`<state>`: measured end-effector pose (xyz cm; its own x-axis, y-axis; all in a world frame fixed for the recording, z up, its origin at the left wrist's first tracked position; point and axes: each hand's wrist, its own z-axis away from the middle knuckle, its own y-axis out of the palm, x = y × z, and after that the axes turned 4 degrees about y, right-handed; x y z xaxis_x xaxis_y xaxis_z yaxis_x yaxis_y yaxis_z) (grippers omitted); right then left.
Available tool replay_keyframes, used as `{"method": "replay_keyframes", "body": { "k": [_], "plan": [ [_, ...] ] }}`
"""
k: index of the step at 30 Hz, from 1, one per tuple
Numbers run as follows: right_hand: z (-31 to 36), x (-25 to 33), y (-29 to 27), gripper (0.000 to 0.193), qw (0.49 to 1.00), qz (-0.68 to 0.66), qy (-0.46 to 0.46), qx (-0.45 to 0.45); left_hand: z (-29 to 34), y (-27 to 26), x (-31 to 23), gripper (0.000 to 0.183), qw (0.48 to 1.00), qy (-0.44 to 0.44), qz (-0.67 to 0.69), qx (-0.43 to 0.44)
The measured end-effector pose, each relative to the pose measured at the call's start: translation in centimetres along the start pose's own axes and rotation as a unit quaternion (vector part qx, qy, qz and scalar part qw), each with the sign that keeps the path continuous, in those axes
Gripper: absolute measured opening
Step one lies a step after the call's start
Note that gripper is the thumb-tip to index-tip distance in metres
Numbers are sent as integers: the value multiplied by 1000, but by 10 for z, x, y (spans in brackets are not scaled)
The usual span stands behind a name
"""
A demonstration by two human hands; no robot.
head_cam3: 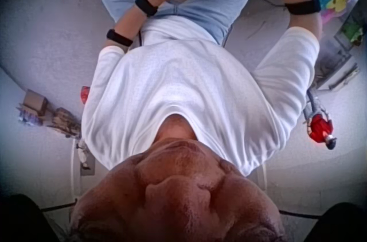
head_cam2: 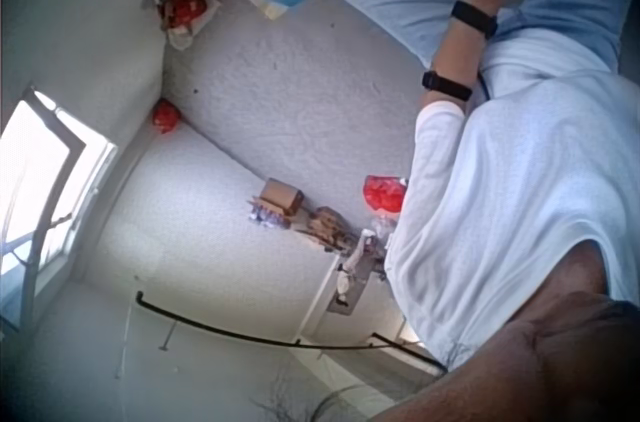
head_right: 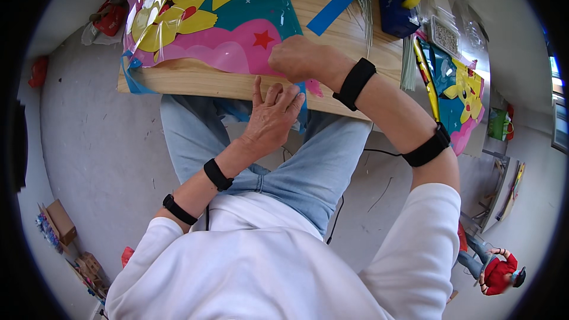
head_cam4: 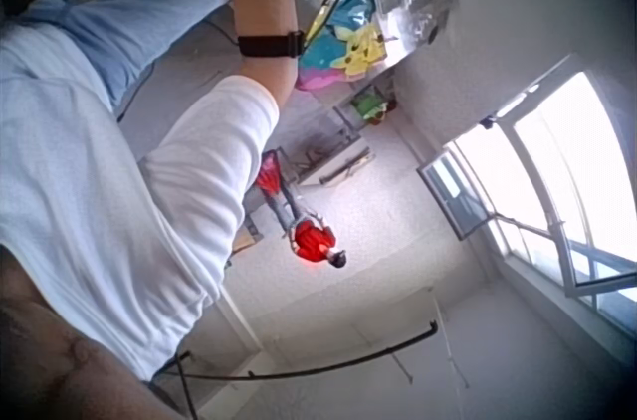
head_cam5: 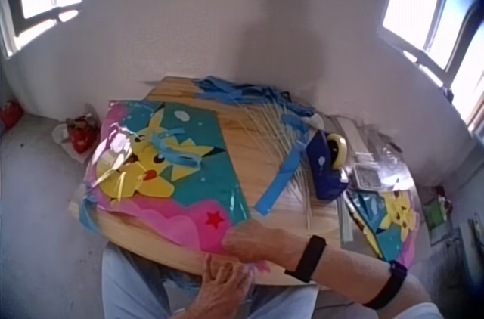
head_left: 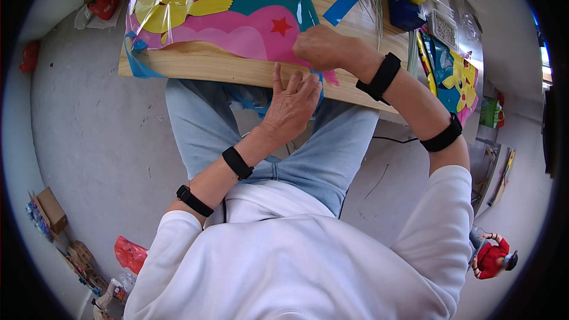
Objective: The person assembles a Pikachu-themed kite by applying blue tape to secure the kite material to a wooden board. They smooth the tape and material, then fold the kite in half and secure it with additional tape.
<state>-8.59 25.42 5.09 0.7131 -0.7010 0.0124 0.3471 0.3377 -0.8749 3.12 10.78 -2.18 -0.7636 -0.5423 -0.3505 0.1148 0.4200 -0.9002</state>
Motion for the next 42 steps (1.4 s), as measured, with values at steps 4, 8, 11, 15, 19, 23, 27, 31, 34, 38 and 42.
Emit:
{"method": "replay_keyframes", "body": {
  "k": [4, 8, 11, 15, 19, 23, 27, 31, 34, 38, 42],
  "plan": [
    [0, -2, 6, 12, 1000, -12, -11, -22, 0, 1, 0, 49, 1000, 3, -4, -2],
    [-1, -2, 7, 12, 1000, -15, -12, -18, 0, 2, 0, 49, 1000, 0, 1, -5],
    [-3, -2, 10, 10, 1000, -23, -11, -16, 0, 1, 1, 49, 1000, 1, 5, 1],
    [-7, -3, 10, 16, 1000, -18, 8, 6, 0, 0, 3, 47, 1000, 3, 11, 0],
    [-9, -7, 11, 18, 998, -18, 53, -1, -1, -1, 4, 48, 1000, 12, 11, 5],
    [-4, -15, 19, 18, 994, -62, 79, -42, -3, -3, 2, 51, 1000, 12, 9, 26],
    [4, -14, 14, 23, 989, -96, 101, -48, -3, -5, 1, 54, 1000, 9, -8, 27],
    [12, -19, 24, 19, 968, -164, 152, -117, -3, -4, 1, 56, 999, 12, -15, 33],
    [20, -22, 23, 19, 926, -216, 221, -217, -4, -6, 3, 56, 999, 14, -12, 33],
    [32, -7, 46, 23, 878, -329, 271, -218, -6, -7, 3, 53, 998, 13, -30, 46],
    [29, 6, 71, 27, 817, -414, 360, -178, -5, -4, 1, 50, 999, 21, -31, 30]
  ]
}}
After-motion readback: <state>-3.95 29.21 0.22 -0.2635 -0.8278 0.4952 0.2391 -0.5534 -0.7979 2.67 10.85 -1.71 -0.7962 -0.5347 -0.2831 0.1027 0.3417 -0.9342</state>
